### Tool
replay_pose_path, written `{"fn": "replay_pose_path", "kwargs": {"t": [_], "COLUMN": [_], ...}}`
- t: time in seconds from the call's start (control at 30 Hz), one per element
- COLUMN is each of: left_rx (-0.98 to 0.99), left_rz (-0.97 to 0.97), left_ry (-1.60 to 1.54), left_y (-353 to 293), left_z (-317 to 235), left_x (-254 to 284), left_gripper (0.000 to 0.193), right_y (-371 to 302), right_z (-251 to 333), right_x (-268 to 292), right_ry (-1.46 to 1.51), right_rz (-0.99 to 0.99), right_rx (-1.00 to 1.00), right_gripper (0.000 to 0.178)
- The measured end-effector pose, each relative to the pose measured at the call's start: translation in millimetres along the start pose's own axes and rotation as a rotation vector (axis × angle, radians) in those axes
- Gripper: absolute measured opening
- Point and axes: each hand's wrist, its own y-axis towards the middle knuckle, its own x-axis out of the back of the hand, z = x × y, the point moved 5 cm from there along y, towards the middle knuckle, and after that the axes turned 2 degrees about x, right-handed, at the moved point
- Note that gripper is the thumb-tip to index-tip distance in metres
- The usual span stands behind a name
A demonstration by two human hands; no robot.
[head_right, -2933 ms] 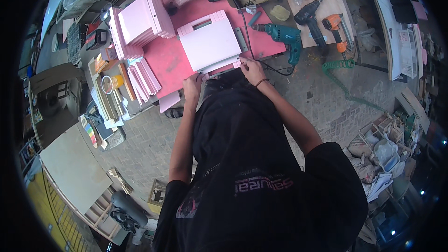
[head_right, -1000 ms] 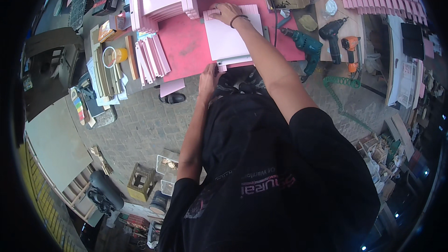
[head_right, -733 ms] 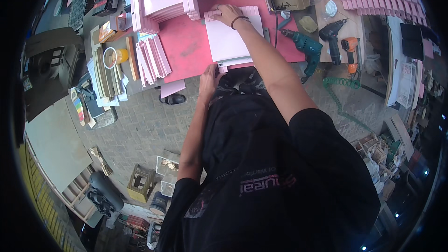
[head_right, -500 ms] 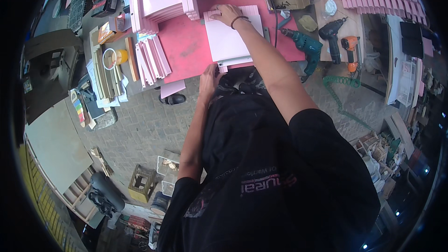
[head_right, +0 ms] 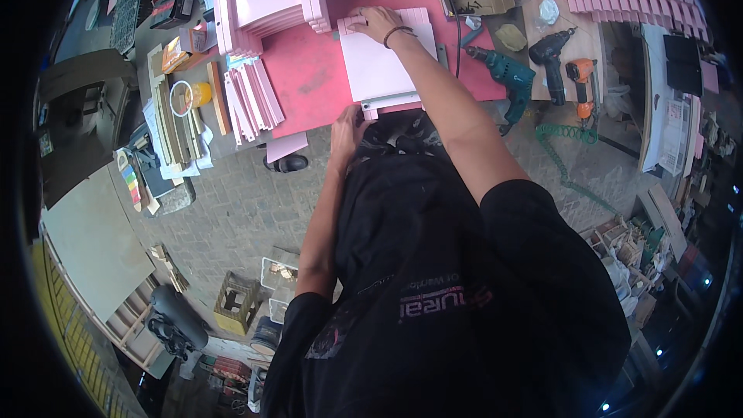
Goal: Assembling a pink wooden shelving or stool unit using a power drill and screws.
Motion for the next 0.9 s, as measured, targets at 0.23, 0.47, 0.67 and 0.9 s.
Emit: {"fn": "replay_pose_path", "kwargs": {"t": [0.23, 0.47, 0.67, 0.9], "left_rx": [-0.013, 0.047, 0.055, 0.028], "left_rz": [-0.035, -0.021, 0.014, -0.031], "left_ry": [-0.045, -0.049, -0.057, -0.032], "left_y": [0, 1, -1, -5], "left_z": [4, 5, 2, -1], "left_x": [0, 2, -2, -5], "left_gripper": [0.036, 0.035, 0.038, 0.040], "right_y": [0, 0, -2, -65], "right_z": [5, 3, 0, -16], "right_x": [3, 0, 6, 80], "right_ry": [0.043, 0.023, 0.070, 0.253], "right_rz": [0.040, 0.027, 0.110, -0.332], "right_rx": [0.002, 0.000, -0.038, 0.138], "right_gripper": [0.042, 0.042, 0.047, 0.040]}}
